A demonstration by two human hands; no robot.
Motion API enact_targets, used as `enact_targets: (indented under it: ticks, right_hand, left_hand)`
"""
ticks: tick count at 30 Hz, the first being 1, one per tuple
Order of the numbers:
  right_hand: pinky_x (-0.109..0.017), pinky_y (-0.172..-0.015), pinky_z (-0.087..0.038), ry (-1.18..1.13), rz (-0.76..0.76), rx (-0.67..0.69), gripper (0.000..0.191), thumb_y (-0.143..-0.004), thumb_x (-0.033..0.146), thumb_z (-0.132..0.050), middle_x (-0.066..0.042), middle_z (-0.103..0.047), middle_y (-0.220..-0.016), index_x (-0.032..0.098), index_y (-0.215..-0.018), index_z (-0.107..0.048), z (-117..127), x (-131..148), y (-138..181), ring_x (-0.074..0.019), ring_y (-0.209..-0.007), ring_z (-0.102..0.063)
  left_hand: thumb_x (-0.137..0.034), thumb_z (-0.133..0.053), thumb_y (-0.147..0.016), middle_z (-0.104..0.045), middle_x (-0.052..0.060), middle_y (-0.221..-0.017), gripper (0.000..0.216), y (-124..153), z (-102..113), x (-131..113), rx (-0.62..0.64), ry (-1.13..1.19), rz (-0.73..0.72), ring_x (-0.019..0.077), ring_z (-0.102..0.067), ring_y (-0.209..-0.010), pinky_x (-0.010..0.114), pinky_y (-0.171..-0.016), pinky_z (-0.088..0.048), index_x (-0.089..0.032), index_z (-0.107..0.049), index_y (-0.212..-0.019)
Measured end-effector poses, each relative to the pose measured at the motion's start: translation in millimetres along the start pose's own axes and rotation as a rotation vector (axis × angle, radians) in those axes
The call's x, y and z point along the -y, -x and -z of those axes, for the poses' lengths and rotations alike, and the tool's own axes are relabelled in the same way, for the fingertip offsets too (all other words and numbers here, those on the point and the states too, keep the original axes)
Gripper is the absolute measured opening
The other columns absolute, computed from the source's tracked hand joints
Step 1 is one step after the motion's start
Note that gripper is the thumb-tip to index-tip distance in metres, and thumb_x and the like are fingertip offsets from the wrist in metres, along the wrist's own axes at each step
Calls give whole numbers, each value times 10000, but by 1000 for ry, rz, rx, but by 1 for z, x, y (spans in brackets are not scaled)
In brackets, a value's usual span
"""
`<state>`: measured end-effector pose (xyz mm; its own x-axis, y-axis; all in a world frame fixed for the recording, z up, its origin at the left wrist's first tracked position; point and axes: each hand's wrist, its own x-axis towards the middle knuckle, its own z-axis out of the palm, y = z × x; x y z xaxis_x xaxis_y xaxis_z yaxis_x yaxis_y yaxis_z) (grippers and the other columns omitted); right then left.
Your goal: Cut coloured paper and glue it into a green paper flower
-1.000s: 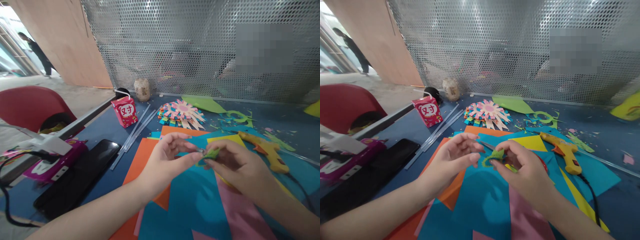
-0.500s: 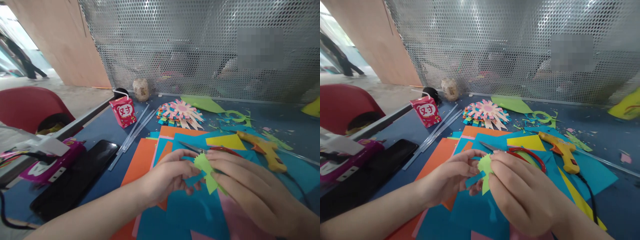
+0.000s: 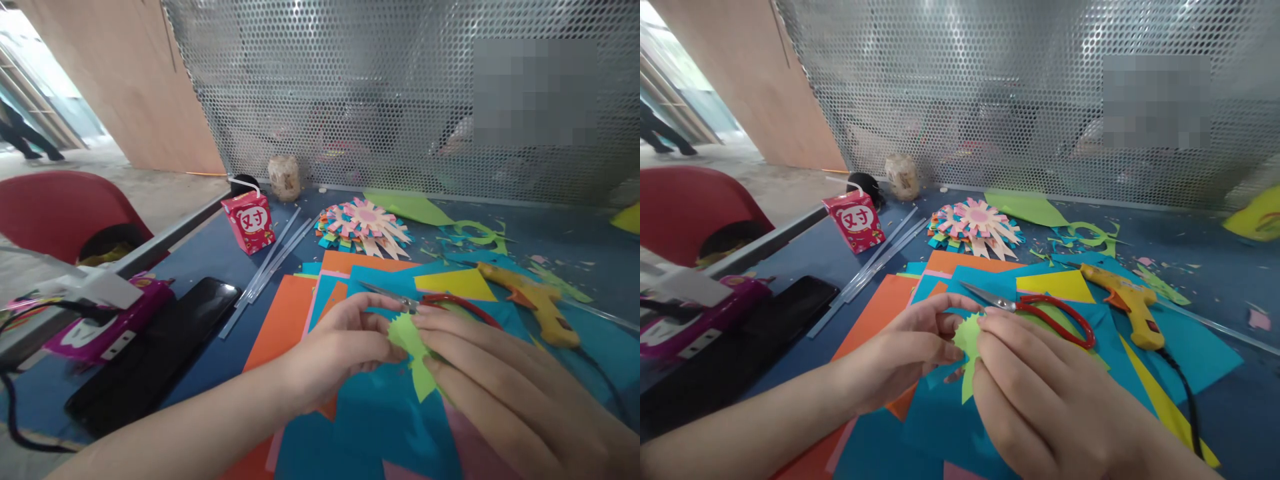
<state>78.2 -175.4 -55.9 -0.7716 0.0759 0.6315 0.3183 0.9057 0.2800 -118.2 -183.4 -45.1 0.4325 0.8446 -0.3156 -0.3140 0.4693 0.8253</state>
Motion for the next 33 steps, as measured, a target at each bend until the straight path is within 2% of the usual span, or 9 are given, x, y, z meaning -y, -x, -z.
enact_targets:
  ticks: [4, 9, 14, 18, 21, 25, 29, 33]
  right_hand:
    - [-484, -878, -532, 40, 52, -22, 283, -868, 69, -335, -151, -656, -990, 129, -916, -607, 1, 0, -4, -312, -1131, -537]
    - [-510, -874, -521, 51, 104, 21, 252, -850, 51, -343, -179, -603, -1016, 96, -924, -579, 1, 2, -6, -359, -1173, -478]
    - [-514, -904, -494, 37, 93, 26, 241, -841, 46, -347, -184, -572, -1044, 94, -931, -565, 3, 1, -8, -367, -1198, -446]
    - [-456, -830, -549, 109, 141, 30, 236, -849, 49, -339, -151, -652, -924, 118, -877, -562, 8, -1, -17, -303, -987, -618]
    - [-437, -778, -574, 145, 157, 29, 256, -859, 39, -315, -134, -696, -818, 131, -855, -554, 10, -2, -22, -280, -861, -674]
    - [-446, -802, -562, 125, 149, 14, 257, -858, 38, -324, -136, -701, -820, 127, -849, -565, 9, -1, -21, -287, -874, -672]
    - [-435, -858, -545, 52, 97, 19, 274, -872, 61, -347, -125, -695, -911, 147, -872, -607, 10, -1, -19, -273, -1010, -623]
    - [-412, -862, -544, 76, 134, 32, 263, -861, 59, -365, -119, -700, -886, 146, -854, -612, 10, -1, -18, -265, -970, -638]
  left_hand:
    - [-99, -615, -522, -522, -18, -688, 456, 0, 0, 1, 2, -1, -10, 89, -470, -585, 252, -543, -237, -169, -535, -966]
    - [-81, -609, -522, -528, -20, -686, 447, -1, 1, 5, -1, 4, -14, 89, -470, -581, 252, -559, -265, -172, -532, -952]
    - [-83, -603, -533, -521, -25, -674, 439, -1, 1, 6, 9, 0, -37, 86, -462, -559, 253, -537, -249, -173, -532, -958]
    - [-80, -603, -527, -524, -32, -655, 446, -1, -1, 3, 2, 13, -43, 82, -469, -546, 251, -541, -287, -170, -534, -958]
    - [-61, -603, -505, -535, -35, -635, 447, -1, -3, 2, -3, 19, -36, 85, -489, -554, 249, -558, -332, -164, -536, -934]
    - [-48, -601, -499, -546, -38, -625, 447, -2, -3, 3, 8, 27, -38, 81, -494, -536, 247, -547, -342, -165, -533, -925]
    - [-39, -598, -518, -548, -39, -620, 434, -2, -2, 3, 27, 41, -46, 75, -494, -525, 243, -545, -343, -161, -531, -930]
    - [-38, -602, -520, -552, -39, -627, 445, -2, -1, 4, 28, 51, -48, 75, -497, -525, 237, -539, -350, -162, -527, -941]
